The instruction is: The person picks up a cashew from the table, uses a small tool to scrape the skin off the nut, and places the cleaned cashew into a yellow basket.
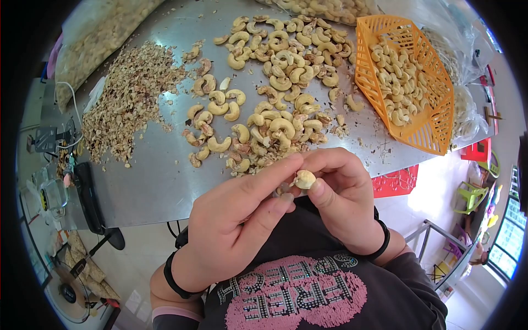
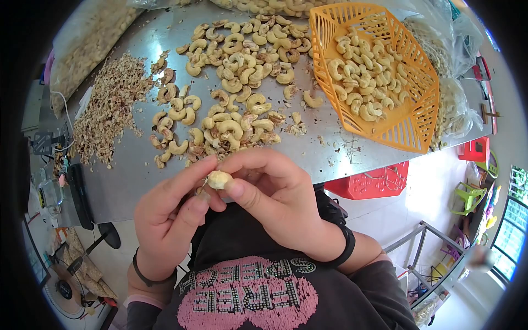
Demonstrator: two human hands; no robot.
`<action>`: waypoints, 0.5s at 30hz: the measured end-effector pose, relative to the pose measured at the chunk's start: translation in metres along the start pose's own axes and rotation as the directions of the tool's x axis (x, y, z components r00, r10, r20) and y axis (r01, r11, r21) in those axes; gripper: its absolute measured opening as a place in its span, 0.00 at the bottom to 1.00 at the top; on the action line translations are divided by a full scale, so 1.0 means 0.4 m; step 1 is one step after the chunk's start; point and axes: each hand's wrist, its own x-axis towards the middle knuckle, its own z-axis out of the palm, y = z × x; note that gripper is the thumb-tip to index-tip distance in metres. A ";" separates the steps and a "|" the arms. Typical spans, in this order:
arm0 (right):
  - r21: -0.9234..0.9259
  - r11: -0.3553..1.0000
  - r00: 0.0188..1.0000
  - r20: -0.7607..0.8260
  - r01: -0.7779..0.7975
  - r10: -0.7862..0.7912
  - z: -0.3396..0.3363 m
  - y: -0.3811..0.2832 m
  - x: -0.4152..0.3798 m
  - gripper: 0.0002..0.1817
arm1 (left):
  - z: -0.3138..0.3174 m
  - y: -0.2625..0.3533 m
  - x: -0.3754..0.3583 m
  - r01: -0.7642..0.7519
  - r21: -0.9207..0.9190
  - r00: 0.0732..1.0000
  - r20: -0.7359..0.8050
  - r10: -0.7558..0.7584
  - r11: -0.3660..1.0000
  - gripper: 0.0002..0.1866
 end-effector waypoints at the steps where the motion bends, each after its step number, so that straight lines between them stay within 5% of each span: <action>1: 0.000 1.000 1.000 0.000 0.000 0.000 0.001 -0.001 -0.001 0.10 | -0.001 0.001 0.001 0.002 0.014 1.000 0.002 -0.002 1.000 0.17; 7: -0.021 0.994 0.991 -0.086 -0.108 0.106 -0.003 -0.005 -0.004 0.10 | -0.004 0.011 0.001 0.085 -0.029 0.996 0.004 -0.085 0.996 0.16; 10: 0.116 0.973 0.978 -0.049 -0.198 0.204 -0.007 0.003 -0.004 0.10 | -0.004 0.022 0.003 0.139 0.044 0.990 0.006 -0.139 0.989 0.16; 15: 0.005 0.968 0.964 -0.089 -0.249 0.249 0.008 0.016 0.005 0.10 | 0.007 -0.036 -0.016 0.066 0.077 0.990 -0.129 -0.055 0.995 0.18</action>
